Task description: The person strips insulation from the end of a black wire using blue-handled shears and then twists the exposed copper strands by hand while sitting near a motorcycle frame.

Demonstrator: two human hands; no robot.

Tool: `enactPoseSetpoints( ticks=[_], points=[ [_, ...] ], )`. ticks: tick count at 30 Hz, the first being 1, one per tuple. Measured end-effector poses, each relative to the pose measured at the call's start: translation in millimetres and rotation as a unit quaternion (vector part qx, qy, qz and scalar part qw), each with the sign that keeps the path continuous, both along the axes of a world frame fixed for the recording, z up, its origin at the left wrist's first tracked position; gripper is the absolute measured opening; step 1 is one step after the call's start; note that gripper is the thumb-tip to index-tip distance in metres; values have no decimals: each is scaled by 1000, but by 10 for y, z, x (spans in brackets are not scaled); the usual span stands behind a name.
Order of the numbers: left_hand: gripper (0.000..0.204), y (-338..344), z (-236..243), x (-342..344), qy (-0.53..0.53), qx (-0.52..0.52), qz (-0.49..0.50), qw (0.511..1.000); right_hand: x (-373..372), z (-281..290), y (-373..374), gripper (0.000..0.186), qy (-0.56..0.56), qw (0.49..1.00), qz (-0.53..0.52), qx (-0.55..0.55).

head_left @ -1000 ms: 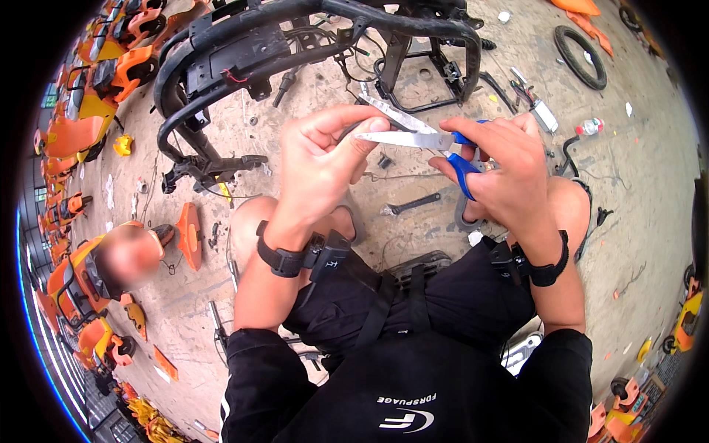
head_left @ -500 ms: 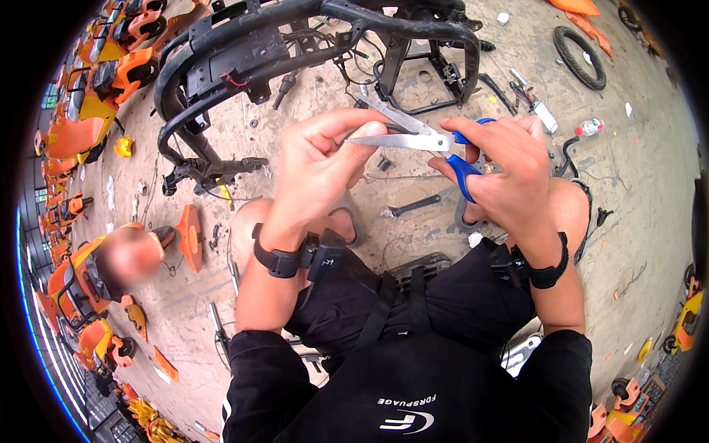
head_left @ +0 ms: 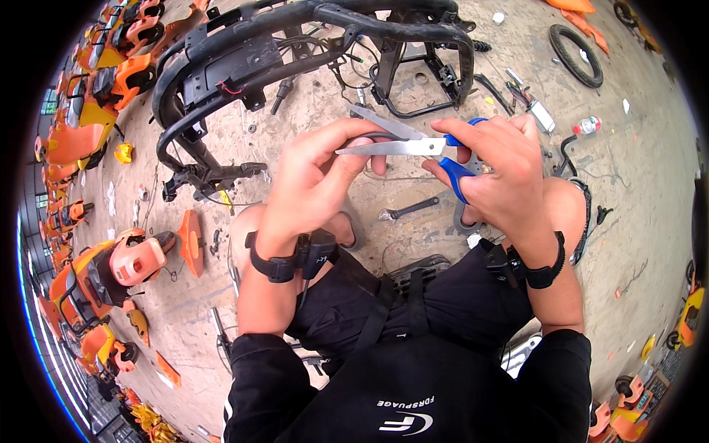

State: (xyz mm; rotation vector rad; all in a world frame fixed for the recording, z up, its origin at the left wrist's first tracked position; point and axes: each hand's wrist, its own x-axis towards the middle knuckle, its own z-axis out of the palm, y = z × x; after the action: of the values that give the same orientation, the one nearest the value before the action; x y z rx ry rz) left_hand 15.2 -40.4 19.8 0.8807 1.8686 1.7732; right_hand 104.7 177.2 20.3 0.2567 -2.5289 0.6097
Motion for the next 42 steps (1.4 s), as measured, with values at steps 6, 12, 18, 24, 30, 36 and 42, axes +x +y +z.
enactPoseSetpoints(
  ticks=[6, 12, 18, 24, 30, 36, 42],
  points=[
    [22, 37, -83, 19, 57, -13, 20, 998, -19, -74, -2, 42, 17, 999, -16, -27],
    [21, 56, -68, 44, 41, 21, 27, 999, -22, -59, -19, 41, 25, 999, -11, -21],
    [19, 54, -58, 53, -27, 27, 30, 999, -1, -60, -34, 40, 39, 999, -16, -16],
    [19, 54, -56, 34, 14, 30, 27, 999, 5, -38, -47, 41, 29, 999, -18, -9],
    [19, 41, -50, 27, 32, 11, 27, 999, -18, -72, -64, 41, 45, 999, -18, -13],
    [17, 81, -35, 52, 42, 25, 45, 998, 4, 2, -61, 41, 28, 999, -16, 9],
    [16, 58, -48, 24, 61, 13, 43, 997, 27, 0, -27, 41, 16, 999, -19, 34]
  ],
)
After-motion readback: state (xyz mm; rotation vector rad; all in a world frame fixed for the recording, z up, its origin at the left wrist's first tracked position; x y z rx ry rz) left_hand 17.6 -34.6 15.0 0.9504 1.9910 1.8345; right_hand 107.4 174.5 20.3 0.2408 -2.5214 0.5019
